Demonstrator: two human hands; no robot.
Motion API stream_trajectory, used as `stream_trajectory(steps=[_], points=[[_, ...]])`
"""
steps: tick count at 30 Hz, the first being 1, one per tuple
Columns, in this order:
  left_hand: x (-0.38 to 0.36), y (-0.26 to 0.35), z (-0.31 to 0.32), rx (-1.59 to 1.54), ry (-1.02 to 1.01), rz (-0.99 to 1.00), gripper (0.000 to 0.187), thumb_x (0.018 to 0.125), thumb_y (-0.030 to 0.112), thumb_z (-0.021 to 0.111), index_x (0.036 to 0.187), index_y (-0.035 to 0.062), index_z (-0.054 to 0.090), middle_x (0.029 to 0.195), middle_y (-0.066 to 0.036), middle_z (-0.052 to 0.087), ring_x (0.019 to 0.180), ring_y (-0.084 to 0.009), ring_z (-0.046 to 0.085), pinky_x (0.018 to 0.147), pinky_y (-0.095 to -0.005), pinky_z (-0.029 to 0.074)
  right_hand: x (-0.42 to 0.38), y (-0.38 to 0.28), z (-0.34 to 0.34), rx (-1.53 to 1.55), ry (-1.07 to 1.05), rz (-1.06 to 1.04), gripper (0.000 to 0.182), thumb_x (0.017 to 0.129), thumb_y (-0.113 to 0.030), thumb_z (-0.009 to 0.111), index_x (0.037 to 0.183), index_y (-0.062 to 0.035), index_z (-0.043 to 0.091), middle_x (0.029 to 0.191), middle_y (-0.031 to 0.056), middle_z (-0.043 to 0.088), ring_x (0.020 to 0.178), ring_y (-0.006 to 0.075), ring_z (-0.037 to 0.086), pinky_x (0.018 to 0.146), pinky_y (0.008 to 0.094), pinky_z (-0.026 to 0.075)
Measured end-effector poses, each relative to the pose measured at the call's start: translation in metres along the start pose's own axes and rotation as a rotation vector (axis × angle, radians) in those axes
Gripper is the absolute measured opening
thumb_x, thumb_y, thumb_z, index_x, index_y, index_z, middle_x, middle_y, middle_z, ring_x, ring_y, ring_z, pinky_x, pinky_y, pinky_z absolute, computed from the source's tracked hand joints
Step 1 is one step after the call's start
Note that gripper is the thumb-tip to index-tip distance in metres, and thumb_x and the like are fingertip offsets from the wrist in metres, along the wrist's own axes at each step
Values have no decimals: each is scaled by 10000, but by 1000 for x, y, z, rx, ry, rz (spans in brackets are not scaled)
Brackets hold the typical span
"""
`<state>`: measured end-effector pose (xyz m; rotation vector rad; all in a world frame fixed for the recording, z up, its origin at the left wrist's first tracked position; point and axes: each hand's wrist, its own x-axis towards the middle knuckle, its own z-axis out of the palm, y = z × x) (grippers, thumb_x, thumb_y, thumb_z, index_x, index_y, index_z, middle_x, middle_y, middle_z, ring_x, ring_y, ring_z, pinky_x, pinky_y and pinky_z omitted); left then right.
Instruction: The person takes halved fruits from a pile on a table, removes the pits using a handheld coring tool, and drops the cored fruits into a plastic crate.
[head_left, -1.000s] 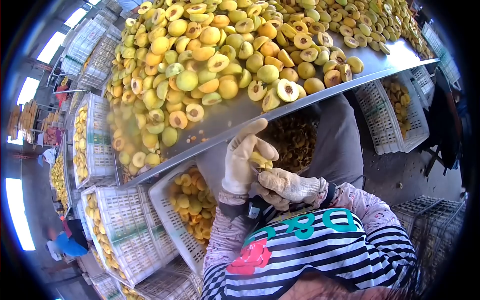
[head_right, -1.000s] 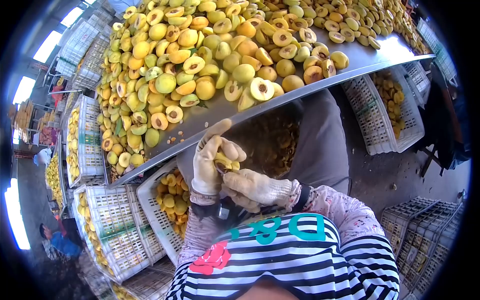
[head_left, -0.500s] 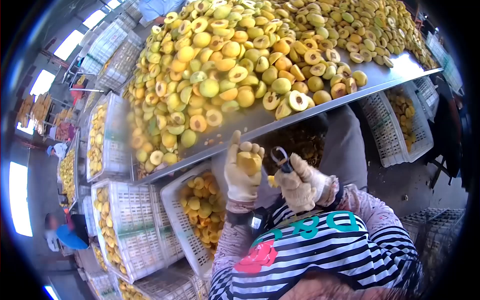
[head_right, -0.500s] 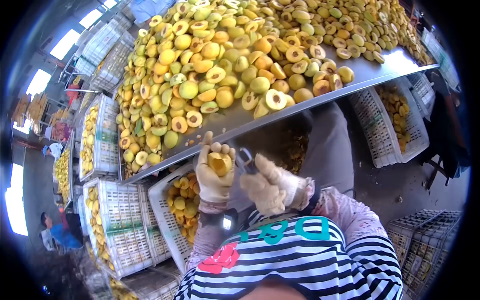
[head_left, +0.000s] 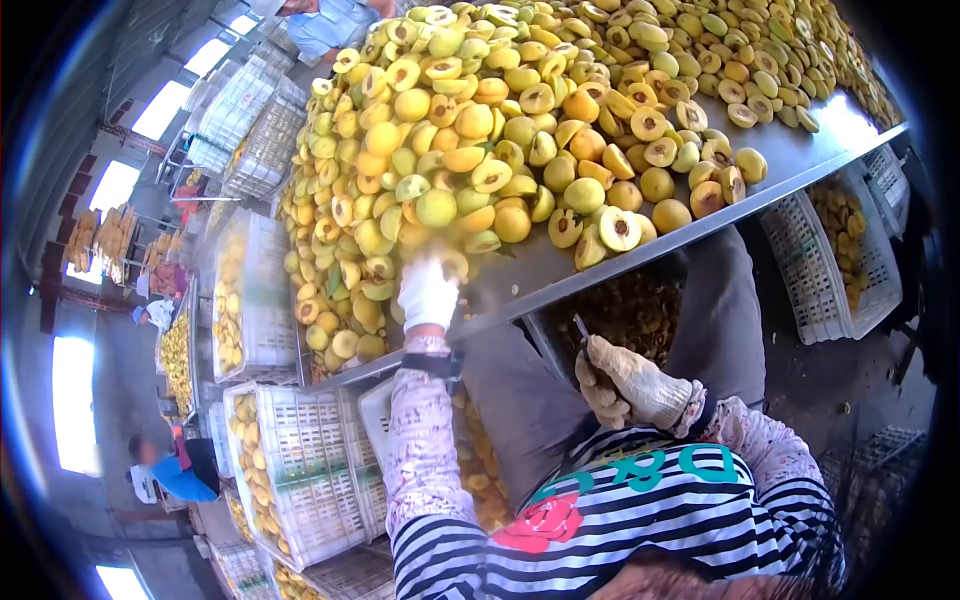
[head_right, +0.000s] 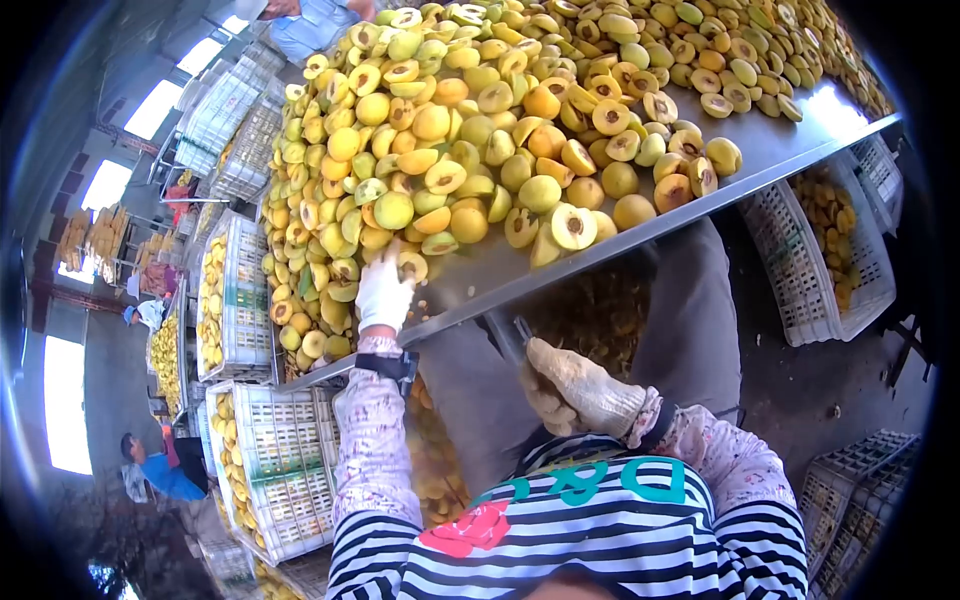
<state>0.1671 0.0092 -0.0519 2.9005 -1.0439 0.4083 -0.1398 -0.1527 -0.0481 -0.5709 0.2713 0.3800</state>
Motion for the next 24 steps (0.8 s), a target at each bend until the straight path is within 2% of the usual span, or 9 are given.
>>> stream_trajectory(steps=[1,4,5,9,12,14,16,18,24], points=[[3,1,13,62,53,63,598,816,203,728,1365,119,504,1027,-163,669,887,-325,674,847,-462,549,-2,-2,-4,2,5,5,495,985,-607,504,836,-135,495,605,-11,447,438,91,383,418,241,339],[12,14,-6,-201,-266,-105,598,811,169,738,1355,99,499,1048,-151,676,806,-309,698,733,-433,578,-7,-8,-10,0,49,6,474,1002,-575,496,835,-132,495,605,-8,447,441,88,378,420,236,336],[12,24,-27,-413,-399,-266,567,811,142,745,1324,59,519,1045,-144,675,726,-243,702,656,-373,587,-5,-10,-8,-12,78,1,464,1010,-559,491,832,-130,494,604,-6,447,441,87,376,420,234,334],[-12,12,0,-1000,-272,-386,440,817,109,731,1232,44,603,1025,-99,666,776,-165,669,706,-294,580,1,-16,2,-80,55,61,415,1033,-468,469,803,-123,487,605,-2,451,442,88,369,412,234,317],[-46,52,-34,-1427,-163,-231,324,817,29,686,1127,-8,599,973,-73,639,821,-134,642,702,-252,542,7,-19,12,-281,21,23,375,1029,-400,493,788,-112,486,594,-6,434,447,93,368,399,245,291],[-74,86,-56,-1662,-129,-249,271,849,69,646,1109,-2,616,1009,-88,649,867,-135,637,762,-240,534,8,-19,29,-376,16,-32,363,1035,-386,486,803,-106,486,589,-10,434,441,96,365,401,251,294],[-96,107,-53,-1974,-223,-249,281,904,166,593,1141,15,612,1040,-102,657,914,-202,648,846,-337,555,9,-22,38,-508,37,11,355,1036,-411,488,865,-101,511,625,-11,462,467,94,405,413,256,324],[-109,137,-69,-2212,-136,-523,289,979,263,548,1127,24,612,1048,-120,659,946,-240,653,881,-382,560,11,-14,40,-583,147,25,401,1023,-459,502,937,-75,578,662,9,529,513,105,483,456,262,396],[-123,141,-62,-2247,-59,-658,435,1061,400,438,1072,6,624,1052,-120,663,940,-239,659,852,-379,571,22,13,42,-847,364,-70,486,991,-499,544,1117,-41,650,805,75,660,745,178,637,722,334,519]])
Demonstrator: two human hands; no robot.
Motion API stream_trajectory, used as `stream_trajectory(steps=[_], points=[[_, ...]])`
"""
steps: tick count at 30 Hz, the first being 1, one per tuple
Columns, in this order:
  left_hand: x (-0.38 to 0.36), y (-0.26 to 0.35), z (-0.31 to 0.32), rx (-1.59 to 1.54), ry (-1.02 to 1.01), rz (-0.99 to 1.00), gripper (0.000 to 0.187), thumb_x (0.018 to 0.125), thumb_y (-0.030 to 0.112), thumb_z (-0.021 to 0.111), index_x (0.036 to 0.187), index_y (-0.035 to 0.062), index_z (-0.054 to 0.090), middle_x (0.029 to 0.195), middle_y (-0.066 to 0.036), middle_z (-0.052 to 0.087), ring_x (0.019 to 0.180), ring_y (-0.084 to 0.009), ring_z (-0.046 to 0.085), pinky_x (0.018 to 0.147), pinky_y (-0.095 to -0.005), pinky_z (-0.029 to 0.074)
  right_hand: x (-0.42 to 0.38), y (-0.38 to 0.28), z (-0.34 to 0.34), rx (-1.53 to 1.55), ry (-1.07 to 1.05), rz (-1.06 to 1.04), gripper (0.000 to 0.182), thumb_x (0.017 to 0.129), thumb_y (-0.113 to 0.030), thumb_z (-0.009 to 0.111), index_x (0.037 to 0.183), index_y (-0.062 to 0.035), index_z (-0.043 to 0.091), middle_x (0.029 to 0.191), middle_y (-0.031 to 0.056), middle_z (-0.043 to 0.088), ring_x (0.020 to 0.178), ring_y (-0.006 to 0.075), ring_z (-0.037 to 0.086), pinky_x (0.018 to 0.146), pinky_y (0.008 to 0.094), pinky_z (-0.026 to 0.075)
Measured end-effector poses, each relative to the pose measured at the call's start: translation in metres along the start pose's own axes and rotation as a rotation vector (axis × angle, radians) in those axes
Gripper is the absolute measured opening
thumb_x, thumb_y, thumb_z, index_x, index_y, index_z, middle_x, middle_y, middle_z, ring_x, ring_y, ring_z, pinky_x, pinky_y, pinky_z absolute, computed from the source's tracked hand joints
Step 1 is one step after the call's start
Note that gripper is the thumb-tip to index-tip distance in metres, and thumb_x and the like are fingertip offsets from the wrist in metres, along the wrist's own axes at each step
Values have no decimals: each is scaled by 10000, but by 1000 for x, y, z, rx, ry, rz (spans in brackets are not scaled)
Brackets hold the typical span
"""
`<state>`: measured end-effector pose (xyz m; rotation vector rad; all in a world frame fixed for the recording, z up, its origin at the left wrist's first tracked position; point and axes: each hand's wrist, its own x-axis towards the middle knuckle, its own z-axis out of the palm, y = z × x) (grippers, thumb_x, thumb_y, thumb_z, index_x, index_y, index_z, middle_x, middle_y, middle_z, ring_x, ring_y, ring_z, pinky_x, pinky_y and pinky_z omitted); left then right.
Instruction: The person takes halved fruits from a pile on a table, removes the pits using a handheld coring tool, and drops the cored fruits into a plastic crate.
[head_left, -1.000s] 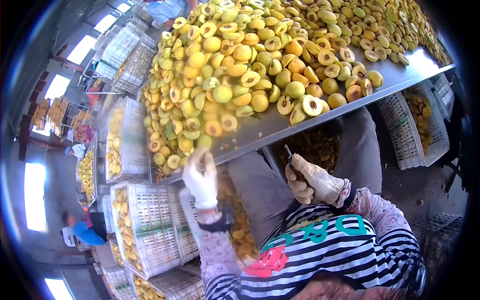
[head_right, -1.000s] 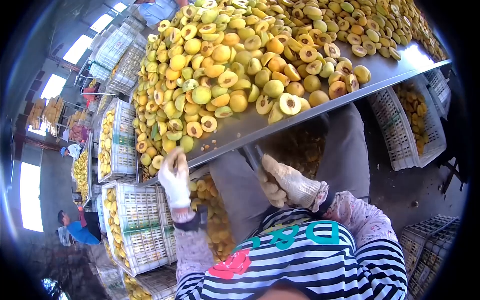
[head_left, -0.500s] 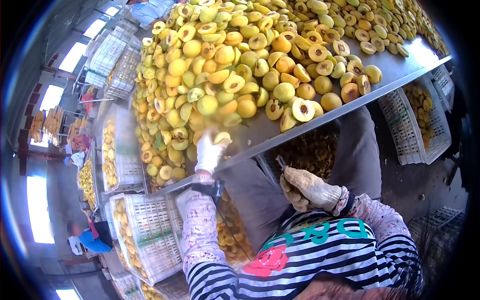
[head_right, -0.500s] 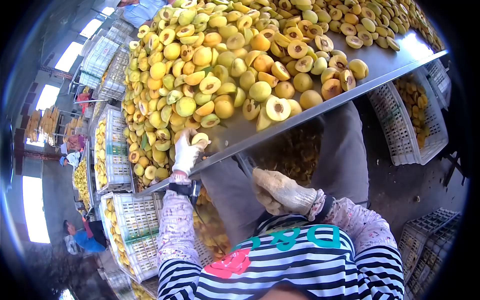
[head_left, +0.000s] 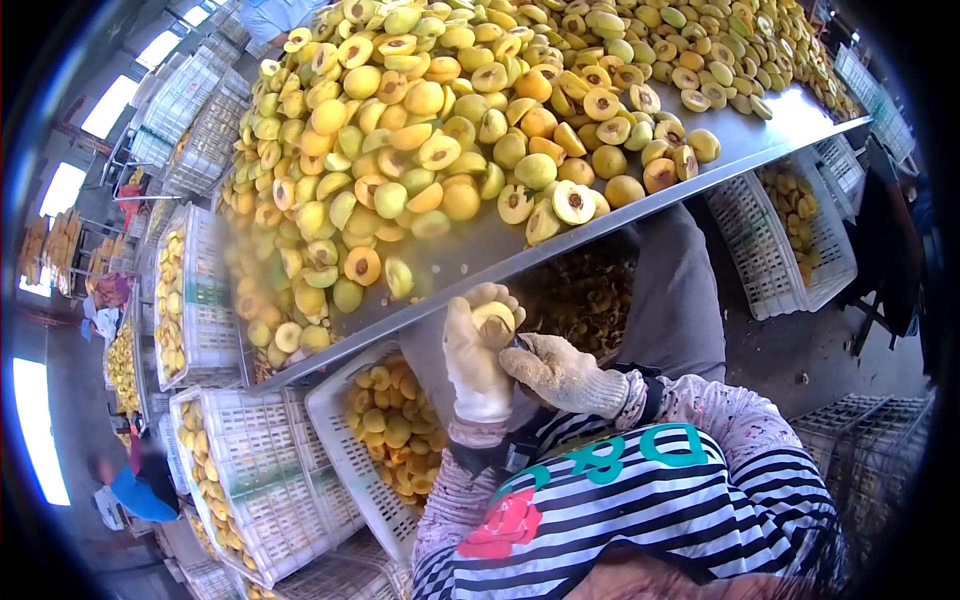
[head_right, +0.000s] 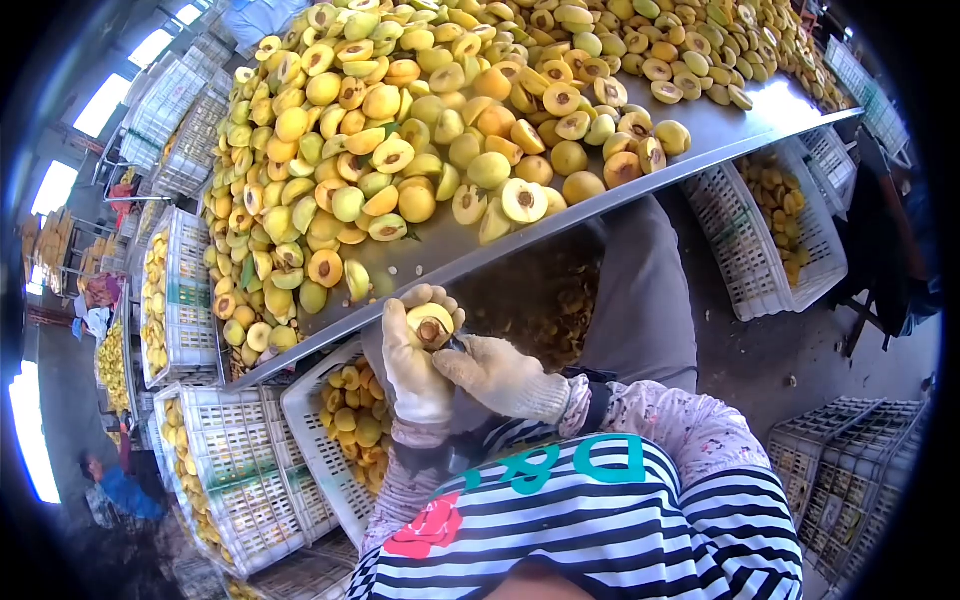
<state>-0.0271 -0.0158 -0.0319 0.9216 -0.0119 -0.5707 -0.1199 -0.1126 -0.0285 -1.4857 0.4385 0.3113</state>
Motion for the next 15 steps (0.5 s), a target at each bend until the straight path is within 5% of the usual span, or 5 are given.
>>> stream_trajectory(steps=[4,7,14,15], points=[[-5,5,-2,95,52,19,401,1056,354,461,1056,-9,632,1012,-122,670,888,-227,664,818,-360,577,2,2,7,-133,16,-160,477,995,-490,538,1096,-39,656,815,89,659,775,205,638,747,346,508],[-9,13,-2,151,37,-11,334,1043,261,498,1134,-21,653,984,-135,686,824,-227,665,785,-342,575,6,0,6,-121,-73,120,452,1005,-463,533,1086,-36,655,816,95,659,787,214,643,749,347,506],[5,19,-14,189,-215,-127,323,974,65,509,1262,-16,633,852,-134,708,708,-187,661,668,-279,546,10,16,-4,-260,-152,-68,454,1017,-447,518,1104,-21,650,902,89,655,870,208,622,810,351,509],[4,17,-6,198,-192,-112,331,963,90,520,1253,-24,634,814,-126,704,659,-186,646,649,-279,535,10,22,-3,-104,-197,-174,479,1029,-506,469,1015,-49,612,756,48,582,672,179,569,637,328,499]])
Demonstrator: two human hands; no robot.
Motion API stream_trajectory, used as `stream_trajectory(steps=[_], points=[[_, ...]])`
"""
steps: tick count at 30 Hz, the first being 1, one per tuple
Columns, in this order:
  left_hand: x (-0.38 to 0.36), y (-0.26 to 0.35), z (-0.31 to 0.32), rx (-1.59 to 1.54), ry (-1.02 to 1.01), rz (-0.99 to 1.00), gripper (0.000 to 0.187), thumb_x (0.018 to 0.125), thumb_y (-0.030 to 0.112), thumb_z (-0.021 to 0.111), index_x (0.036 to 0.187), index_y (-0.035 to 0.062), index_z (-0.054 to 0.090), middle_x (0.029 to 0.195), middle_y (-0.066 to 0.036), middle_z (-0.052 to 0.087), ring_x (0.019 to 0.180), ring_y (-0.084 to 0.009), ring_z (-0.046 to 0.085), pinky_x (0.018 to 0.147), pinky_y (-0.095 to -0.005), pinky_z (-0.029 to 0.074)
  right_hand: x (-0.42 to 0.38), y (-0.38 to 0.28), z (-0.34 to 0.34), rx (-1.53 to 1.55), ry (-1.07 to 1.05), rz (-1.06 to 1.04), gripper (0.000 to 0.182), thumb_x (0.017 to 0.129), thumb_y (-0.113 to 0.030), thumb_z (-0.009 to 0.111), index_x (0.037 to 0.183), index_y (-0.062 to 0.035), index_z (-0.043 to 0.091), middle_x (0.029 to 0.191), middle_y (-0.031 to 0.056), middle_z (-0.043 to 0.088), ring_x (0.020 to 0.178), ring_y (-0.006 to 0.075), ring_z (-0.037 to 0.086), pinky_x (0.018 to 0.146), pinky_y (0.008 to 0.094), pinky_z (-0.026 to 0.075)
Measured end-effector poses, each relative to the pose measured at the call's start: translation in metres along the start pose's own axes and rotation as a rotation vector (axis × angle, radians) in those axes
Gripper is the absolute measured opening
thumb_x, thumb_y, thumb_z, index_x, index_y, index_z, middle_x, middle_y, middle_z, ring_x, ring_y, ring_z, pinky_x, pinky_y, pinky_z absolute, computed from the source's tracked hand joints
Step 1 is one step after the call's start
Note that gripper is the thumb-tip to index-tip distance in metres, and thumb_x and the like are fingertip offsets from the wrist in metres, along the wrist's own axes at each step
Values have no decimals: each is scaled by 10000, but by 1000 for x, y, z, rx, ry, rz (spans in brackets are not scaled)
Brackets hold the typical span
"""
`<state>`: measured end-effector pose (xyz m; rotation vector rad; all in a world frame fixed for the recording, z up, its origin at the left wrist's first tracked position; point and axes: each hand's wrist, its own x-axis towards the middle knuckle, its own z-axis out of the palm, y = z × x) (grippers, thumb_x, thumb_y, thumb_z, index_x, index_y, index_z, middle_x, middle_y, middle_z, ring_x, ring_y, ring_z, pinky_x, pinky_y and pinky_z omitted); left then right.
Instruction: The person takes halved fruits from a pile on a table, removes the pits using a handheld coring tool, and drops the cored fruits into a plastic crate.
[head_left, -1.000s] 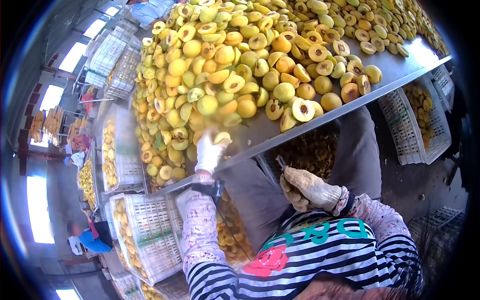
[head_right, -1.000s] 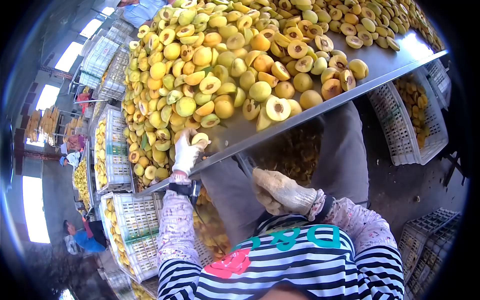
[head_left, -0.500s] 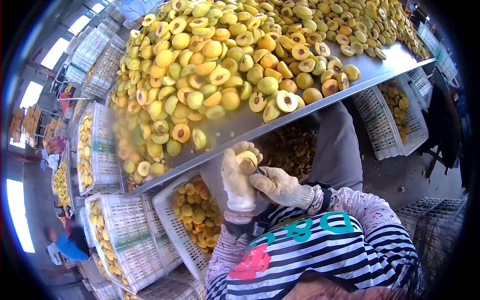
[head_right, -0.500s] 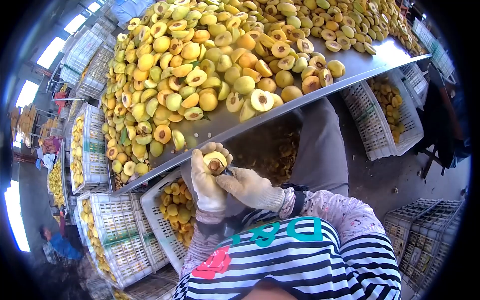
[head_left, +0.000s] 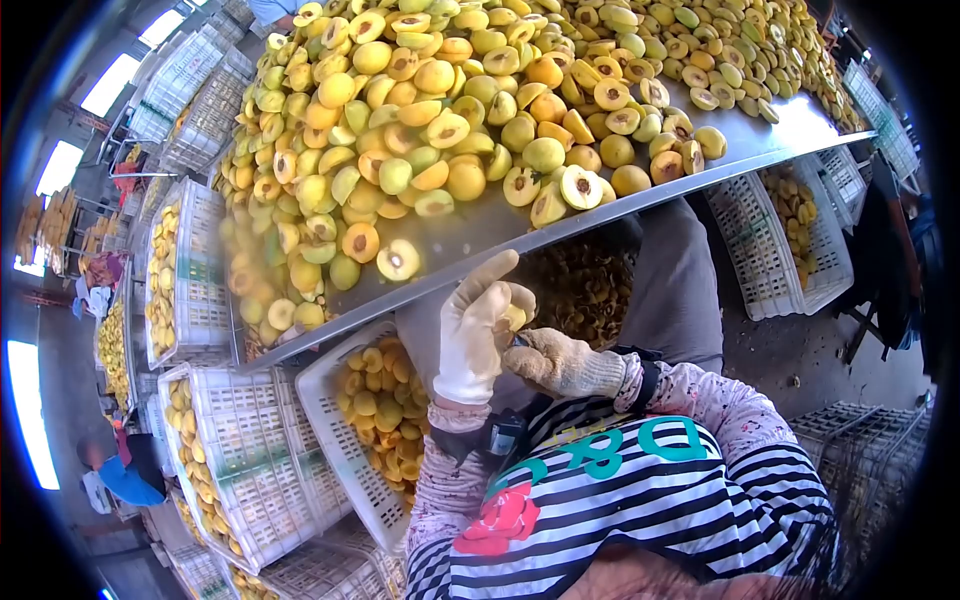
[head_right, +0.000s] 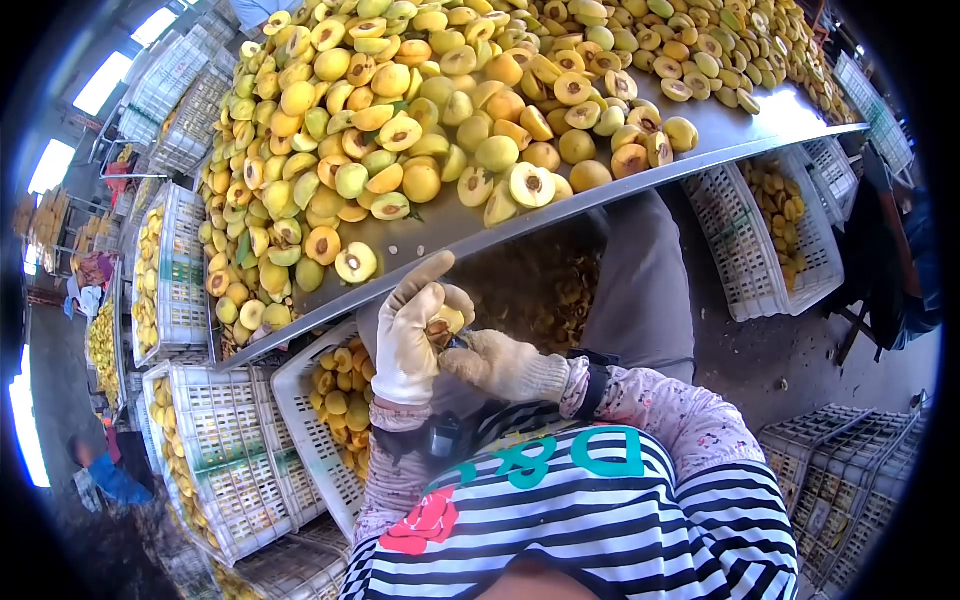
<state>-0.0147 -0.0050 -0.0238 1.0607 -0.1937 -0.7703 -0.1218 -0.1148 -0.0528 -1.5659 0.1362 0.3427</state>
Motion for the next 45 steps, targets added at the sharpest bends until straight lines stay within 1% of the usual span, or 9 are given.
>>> stream_trajectory(steps=[4,13,17,21,23,24,29,36,45], points=[[3,8,1,52,-152,-111,385,960,167,522,1270,-41,615,747,-119,677,667,-214,643,636,-298,528,-12,1,-6,870,-456,196,581,911,-733,473,805,-162,443,562,-66,325,426,57,268,377,228,230],[15,-10,-1,-425,-44,-218,447,1063,322,376,1352,9,513,1015,-120,683,918,-299,654,830,-446,558,-21,24,-16,1514,-1077,30,564,924,-671,542,742,-141,480,483,-36,441,356,86,403,337,245,350],[-4,12,-31,-311,66,14,394,1048,267,382,1316,18,528,1050,-175,683,987,-335,663,893,-490,553,-17,3,-28,1015,0,271,510,1006,-627,423,812,-157,468,559,-41,364,397,103,306,386,282,336],[-32,69,-107,926,181,145,249,952,153,608,1125,-15,668,987,-159,711,924,-264,681,837,-365,564,-16,10,-27,967,48,223,488,1000,-618,455,832,-160,481,589,-36,393,436,97,339,419,270,360],[-28,92,-106,1770,506,696,186,922,118,636,1014,-26,710,895,-134,719,873,-195,678,773,-293,536,-16,4,-24,918,52,225,488,995,-621,463,834,-160,483,593,-34,404,440,94,345,421,268,362],[-19,95,-103,1264,622,403,203,910,149,650,1008,-15,720,885,-138,728,836,-217,686,755,-338,533,-13,4,-22,943,41,273,496,993,-625,460,837,-155,486,600,-32,419,444,90,351,427,262,366],[73,73,-119,1827,434,108,410,887,311,649,1198,43,643,1003,-242,699,951,-364,686,849,-379,524,-15,-6,-16,808,13,290,469,1024,-569,443,868,-131,507,609,-13,416,443,105,344,438,282,346],[79,34,-79,654,61,472,361,878,-2,654,1238,24,638,1175,-96,663,980,-185,664,858,-304,546,-14,-32,-21,450,35,78,290,1023,-358,512,888,-101,531,588,-23,448,440,77,379,410,246,307],[-16,-6,19,-147,121,59,419,1078,338,361,1249,3,547,1090,-70,624,963,-135,587,899,-284,481,5,-47,-26,-410,553,-368,363,832,-272,781,1104,-107,606,849,85,695,790,269,707,678,340,549]])
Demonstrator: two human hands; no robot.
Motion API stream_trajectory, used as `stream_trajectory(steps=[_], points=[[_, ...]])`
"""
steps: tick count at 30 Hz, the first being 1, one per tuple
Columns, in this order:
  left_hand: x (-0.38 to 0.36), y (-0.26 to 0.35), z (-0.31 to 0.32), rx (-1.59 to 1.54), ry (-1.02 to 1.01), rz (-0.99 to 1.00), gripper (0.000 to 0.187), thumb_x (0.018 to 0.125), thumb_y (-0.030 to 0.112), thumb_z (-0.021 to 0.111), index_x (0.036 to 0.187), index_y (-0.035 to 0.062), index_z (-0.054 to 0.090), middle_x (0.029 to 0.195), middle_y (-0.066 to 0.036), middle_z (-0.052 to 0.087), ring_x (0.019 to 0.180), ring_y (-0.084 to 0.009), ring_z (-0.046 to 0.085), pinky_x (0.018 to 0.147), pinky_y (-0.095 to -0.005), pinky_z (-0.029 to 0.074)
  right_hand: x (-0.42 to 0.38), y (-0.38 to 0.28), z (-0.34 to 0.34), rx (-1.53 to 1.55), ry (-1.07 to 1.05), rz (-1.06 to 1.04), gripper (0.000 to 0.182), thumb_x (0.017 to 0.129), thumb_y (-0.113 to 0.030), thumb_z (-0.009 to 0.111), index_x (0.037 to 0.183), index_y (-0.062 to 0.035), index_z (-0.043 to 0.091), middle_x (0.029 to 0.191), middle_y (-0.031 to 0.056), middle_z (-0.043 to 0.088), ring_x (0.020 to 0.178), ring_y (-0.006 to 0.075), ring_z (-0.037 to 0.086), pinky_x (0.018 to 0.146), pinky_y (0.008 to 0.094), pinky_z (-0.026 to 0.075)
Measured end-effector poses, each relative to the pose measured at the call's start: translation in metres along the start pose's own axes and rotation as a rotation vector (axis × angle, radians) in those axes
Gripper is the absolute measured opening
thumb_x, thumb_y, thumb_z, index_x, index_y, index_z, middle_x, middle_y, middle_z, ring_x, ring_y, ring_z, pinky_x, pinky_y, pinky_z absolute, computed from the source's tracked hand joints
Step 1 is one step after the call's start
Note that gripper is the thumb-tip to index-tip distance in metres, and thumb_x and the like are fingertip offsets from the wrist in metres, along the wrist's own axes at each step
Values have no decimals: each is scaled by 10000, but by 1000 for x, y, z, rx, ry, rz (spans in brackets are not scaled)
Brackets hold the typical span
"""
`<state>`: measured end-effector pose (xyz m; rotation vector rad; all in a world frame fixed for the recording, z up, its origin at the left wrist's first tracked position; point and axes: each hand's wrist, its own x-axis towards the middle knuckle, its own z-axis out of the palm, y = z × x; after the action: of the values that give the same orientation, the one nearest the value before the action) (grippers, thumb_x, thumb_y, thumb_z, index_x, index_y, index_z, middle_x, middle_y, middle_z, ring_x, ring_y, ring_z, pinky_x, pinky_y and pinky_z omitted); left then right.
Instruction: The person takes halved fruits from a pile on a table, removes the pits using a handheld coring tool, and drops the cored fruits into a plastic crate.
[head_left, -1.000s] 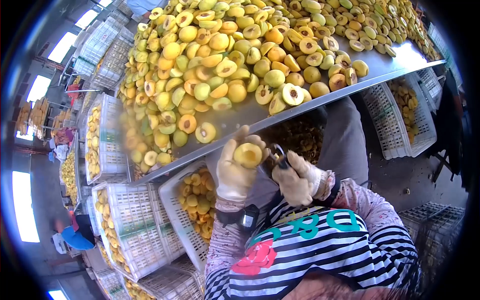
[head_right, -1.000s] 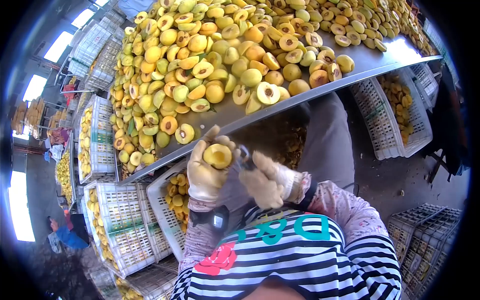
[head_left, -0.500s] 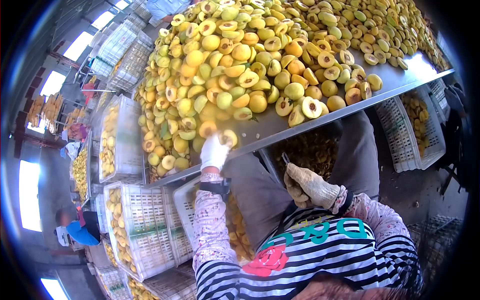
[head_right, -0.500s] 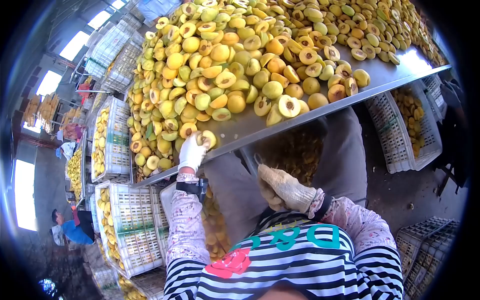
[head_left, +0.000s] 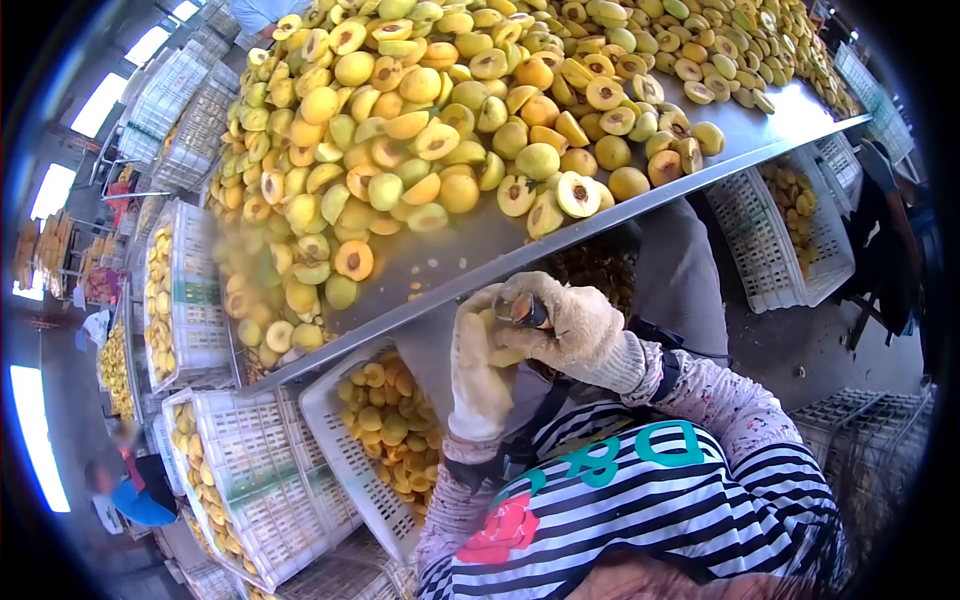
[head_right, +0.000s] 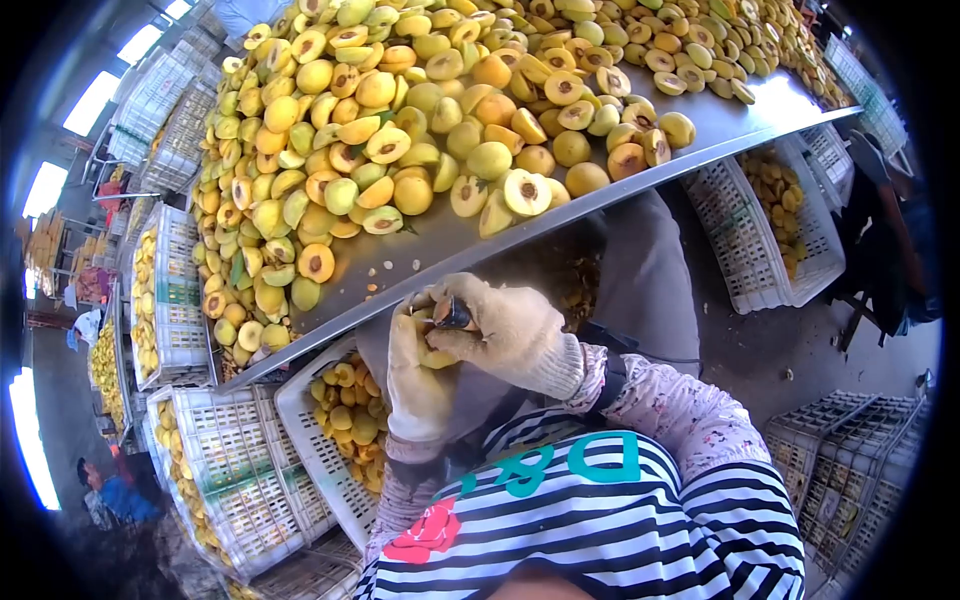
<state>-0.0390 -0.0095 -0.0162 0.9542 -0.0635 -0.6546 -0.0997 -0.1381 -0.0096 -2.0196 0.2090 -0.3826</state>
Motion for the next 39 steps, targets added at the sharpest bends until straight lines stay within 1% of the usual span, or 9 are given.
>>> stream_trajectory(steps=[10,12,16,17,21,25,33,36,39], points=[[2,-18,-17,591,-73,506,311,1010,261,447,1145,0,549,1050,-79,602,944,-147,571,864,-283,489,-8,-1,-8,-207,-102,-110,342,784,-249,789,1083,-160,648,862,88,706,809,311,696,693,390,560],[2,-15,-14,568,-49,428,321,1001,273,464,1148,-6,526,1040,-100,619,962,-161,590,891,-298,484,-7,3,-5,-166,-106,-137,333,794,-235,776,1090,-154,649,854,98,704,807,318,697,690,400,560],[11,4,-10,409,-54,285,508,998,474,523,1181,5,465,1046,-179,676,860,-204,682,762,-294,564,-30,17,2,198,-812,246,380,877,-319,730,1159,-82,638,876,147,718,830,264,703,791,355,554],[15,6,-9,376,-29,217,574,1004,561,464,1182,15,477,1053,-175,678,791,-211,687,678,-284,581,-31,12,-1,272,-747,335,410,884,-331,726,1180,-65,628,865,140,712,818,250,689,800,351,546],[13,-8,-6,371,-15,112,636,1047,554,295,1213,-5,549,1187,-197,649,1012,-240,640,917,-349,513,-30,11,-9,309,-415,414,478,960,-417,615,1257,-42,599,1018,192,709,948,294,693,844,369,531],[15,-14,-1,387,98,207,497,1041,411,386,1156,-14,617,1157,-159,655,981,-216,628,861,-285,514,-27,13,3,238,-329,396,448,987,-406,573,1248,-44,607,1005,214,702,950,359,686,840,393,534],[18,-26,-7,110,172,196,379,1021,348,542,1047,-6,673,1048,-108,686,971,-211,639,839,-304,522,-26,30,19,273,-366,438,458,972,-444,599,1209,-56,654,1002,197,712,954,317,693,853,376,531],[26,-24,-15,47,3,188,437,977,420,623,1081,-4,650,1074,-149,669,960,-245,645,867,-385,547,-24,40,16,345,-484,451,469,973,-463,595,1195,-54,660,987,178,714,946,292,688,849,368,525],[27,-20,-22,216,-75,231,394,983,369,617,1115,0,663,994,-133,693,926,-230,664,845,-347,547,-23,43,14,393,-489,387,478,978,-478,583,1173,-51,668,959,161,711,918,272,681,830,364,520]])
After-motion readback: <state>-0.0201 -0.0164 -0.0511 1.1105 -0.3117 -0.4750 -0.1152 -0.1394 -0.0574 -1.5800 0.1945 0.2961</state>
